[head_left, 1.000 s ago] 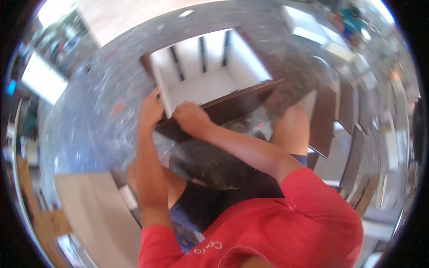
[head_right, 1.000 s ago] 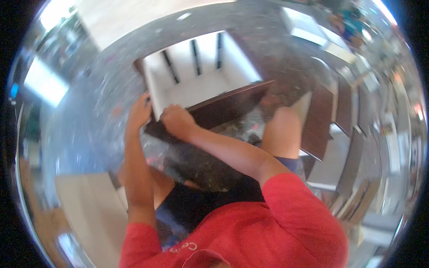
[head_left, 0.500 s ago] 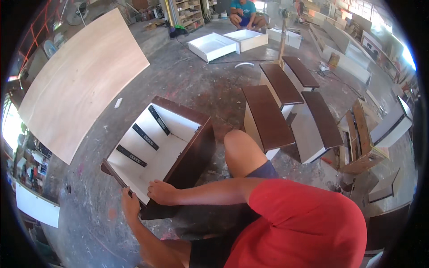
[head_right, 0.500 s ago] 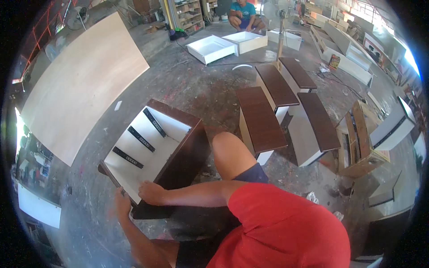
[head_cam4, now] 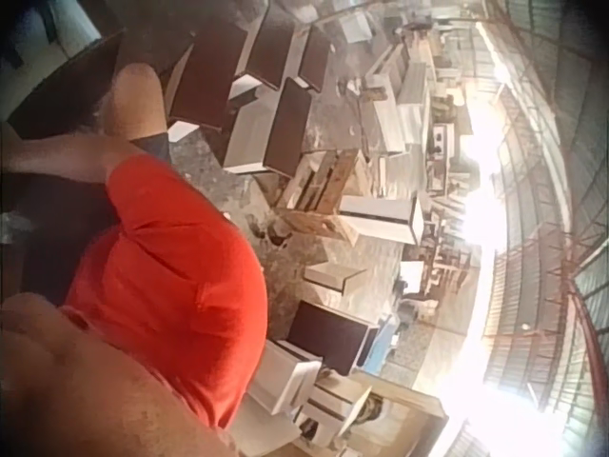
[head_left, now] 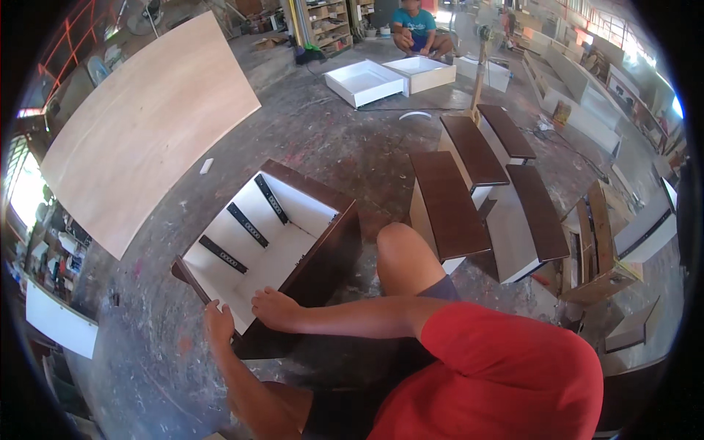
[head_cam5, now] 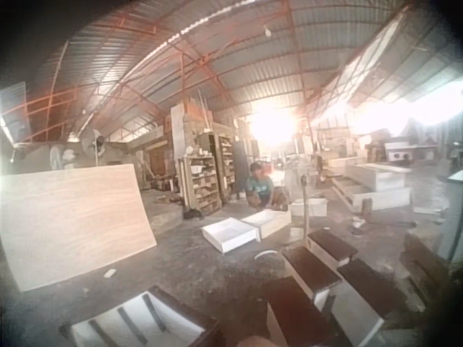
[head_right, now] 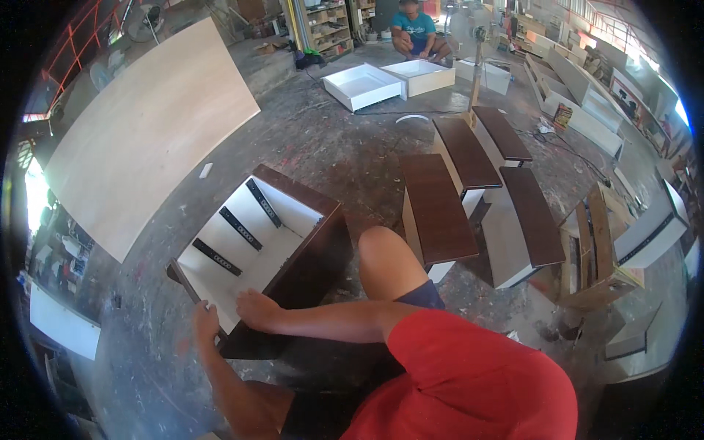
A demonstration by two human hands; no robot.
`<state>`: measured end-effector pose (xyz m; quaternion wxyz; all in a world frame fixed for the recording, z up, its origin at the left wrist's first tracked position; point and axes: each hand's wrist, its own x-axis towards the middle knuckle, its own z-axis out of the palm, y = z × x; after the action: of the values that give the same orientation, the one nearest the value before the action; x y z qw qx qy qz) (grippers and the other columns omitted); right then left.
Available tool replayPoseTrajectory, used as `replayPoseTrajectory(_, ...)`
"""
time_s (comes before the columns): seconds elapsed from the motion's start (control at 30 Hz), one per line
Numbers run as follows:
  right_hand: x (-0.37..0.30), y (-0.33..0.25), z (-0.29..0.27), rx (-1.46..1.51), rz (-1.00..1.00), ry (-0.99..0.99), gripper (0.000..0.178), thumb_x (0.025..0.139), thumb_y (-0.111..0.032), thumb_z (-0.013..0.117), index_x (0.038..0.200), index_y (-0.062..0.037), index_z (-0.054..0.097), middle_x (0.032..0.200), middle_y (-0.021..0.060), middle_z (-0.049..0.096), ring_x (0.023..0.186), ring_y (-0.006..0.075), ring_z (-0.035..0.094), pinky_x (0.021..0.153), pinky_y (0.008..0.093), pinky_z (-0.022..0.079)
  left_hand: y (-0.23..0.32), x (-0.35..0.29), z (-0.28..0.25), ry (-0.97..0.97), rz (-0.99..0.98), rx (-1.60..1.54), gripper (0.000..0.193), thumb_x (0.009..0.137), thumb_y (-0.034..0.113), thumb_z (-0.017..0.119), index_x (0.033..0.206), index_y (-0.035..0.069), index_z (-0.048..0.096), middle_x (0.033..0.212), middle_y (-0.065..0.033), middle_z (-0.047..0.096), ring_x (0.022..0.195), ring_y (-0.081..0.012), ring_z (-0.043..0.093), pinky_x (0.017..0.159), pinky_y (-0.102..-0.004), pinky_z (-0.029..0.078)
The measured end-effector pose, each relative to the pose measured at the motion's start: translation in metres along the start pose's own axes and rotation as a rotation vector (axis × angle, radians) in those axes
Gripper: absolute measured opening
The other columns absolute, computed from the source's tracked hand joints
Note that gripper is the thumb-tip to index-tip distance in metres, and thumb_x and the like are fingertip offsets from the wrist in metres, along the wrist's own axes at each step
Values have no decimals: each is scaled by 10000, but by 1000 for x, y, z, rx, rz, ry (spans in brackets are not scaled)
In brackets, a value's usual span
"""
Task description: The person trims the edges of a wooden drawer unit using a small blade, then attaches and presses a wooden panel onto the frame by hand.
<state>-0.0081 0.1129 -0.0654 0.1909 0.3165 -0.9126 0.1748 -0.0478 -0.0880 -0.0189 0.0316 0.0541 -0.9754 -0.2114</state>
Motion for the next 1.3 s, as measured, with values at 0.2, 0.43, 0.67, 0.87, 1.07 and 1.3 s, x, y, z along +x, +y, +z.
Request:
replayPoseTrajectory(0.2, 13, -47, 31, 174, 70, 26, 194, 908, -190, 624, 929, -62, 767, 993, 105, 712, 1041, 269, 644, 909, 399, 484, 39, 12, 5, -13, -28, 194, 446, 998, 334, 614, 1243, -30, 694, 1258, -289, 688, 1219, -446, 643, 1042, -522, 498)
replayPoseTrajectory(0.43, 14, 13, 48, 59, 124, -83, 185, 869, -133, 632, 819, -44, 785, 926, 148, 755, 923, 332, 728, 834, 448, 577, -11, 75, 39, -242, 303, 191, 530, 1010, 396, 586, 1187, -89, 705, 1170, -316, 707, 1059, -441, 691, 918, -534, 530)
replayPoseTrajectory(0.67, 6, 22, 35, 247, 358, 70, 144, 805, -135, 650, 780, -27, 742, 874, 181, 720, 882, 366, 738, 771, 498, 610, -85, 59, 30, 45, 254, -68, 488, 1025, 302, 632, 1295, -104, 621, 1228, -310, 691, 1135, -432, 664, 982, -505, 497)
replayPoseTrajectory(0.87, 8, -29, 27, 84, 7, 34, 179, 897, -155, 584, 847, -65, 731, 980, 122, 681, 993, 274, 654, 867, 409, 499, -21, 23, 18, -26, 70, -62, 675, 960, 420, 701, 1437, -38, 567, 1418, -297, 607, 1338, -445, 571, 1139, -480, 436)
replayPoseTrajectory(1.07, 9, -11, 7, 161, 19, -191, 190, 921, -137, 562, 899, -39, 723, 1010, 128, 665, 1031, 305, 643, 872, 427, 510, 3, 3, 4, 11, -8, -76, 728, 924, 441, 740, 1446, -32, 557, 1395, -305, 620, 1332, -451, 577, 1146, -486, 434)
replayPoseTrajectory(1.3, 1, -14, 5, 53, 101, -130, 181, 928, -147, 569, 945, -28, 704, 929, 159, 662, 884, 310, 673, 806, 448, 534, 17, 15, 11, 165, -38, 23, 580, 932, 383, 729, 1327, -32, 637, 1251, -306, 688, 1198, -475, 646, 1073, -514, 488)
